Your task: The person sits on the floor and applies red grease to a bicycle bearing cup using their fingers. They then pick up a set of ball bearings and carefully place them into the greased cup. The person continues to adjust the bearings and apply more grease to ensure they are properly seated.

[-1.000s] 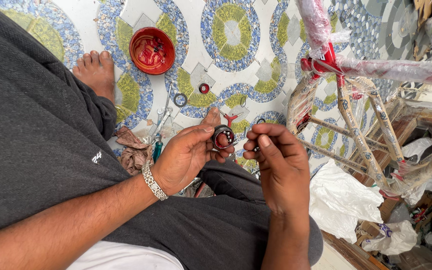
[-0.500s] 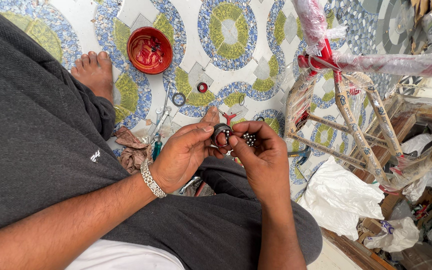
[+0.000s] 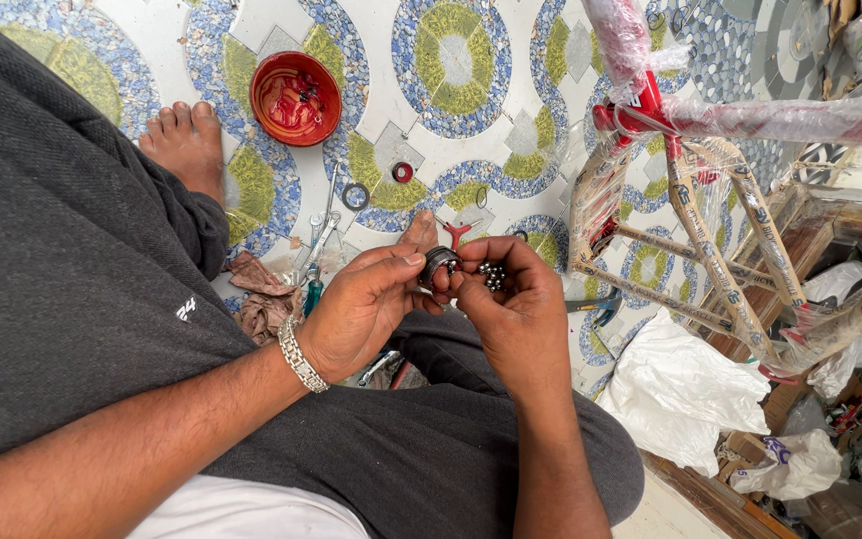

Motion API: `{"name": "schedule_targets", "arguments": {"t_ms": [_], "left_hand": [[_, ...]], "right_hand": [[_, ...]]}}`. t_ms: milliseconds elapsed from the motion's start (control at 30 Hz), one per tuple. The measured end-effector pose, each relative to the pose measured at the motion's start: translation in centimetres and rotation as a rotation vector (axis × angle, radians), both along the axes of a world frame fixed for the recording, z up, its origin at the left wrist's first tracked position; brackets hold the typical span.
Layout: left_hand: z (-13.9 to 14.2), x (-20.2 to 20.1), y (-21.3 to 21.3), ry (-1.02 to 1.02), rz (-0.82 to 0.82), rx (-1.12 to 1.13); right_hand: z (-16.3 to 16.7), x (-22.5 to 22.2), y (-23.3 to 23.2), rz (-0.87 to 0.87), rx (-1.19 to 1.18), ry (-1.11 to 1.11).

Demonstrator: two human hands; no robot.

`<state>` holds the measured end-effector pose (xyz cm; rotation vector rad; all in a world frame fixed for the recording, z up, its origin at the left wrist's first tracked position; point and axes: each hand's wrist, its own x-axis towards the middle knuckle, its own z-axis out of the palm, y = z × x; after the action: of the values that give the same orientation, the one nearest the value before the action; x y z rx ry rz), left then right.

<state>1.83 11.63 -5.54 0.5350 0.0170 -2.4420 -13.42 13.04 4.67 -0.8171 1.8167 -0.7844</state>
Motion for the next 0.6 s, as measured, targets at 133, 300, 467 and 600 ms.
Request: {"name": "schedule_targets", "arguments": {"t_ms": [133, 300, 467, 600], "left_hand": [[0.0, 0.1, 0.0, 0.016, -0.001, 0.011], [-0.1, 0.1, 0.1, 0.05, 0.011, 0.016], [-0.4, 0.0, 0.2, 0.035, 0.025, 0.016], [-0.5, 0.2, 0.1, 0.049, 0.035, 0.017]], "right_hand": [[0.2, -0.1, 0.0, -0.016, 0.009, -0.053], [0.3, -0.4, 0.0, 0.001, 0.021, -0.056], [-0.4, 0.2, 0.0, -0.006, -0.008, -0.057], [-0.4, 0.3, -0.3, -0.032, 0.012, -0.097]]}}
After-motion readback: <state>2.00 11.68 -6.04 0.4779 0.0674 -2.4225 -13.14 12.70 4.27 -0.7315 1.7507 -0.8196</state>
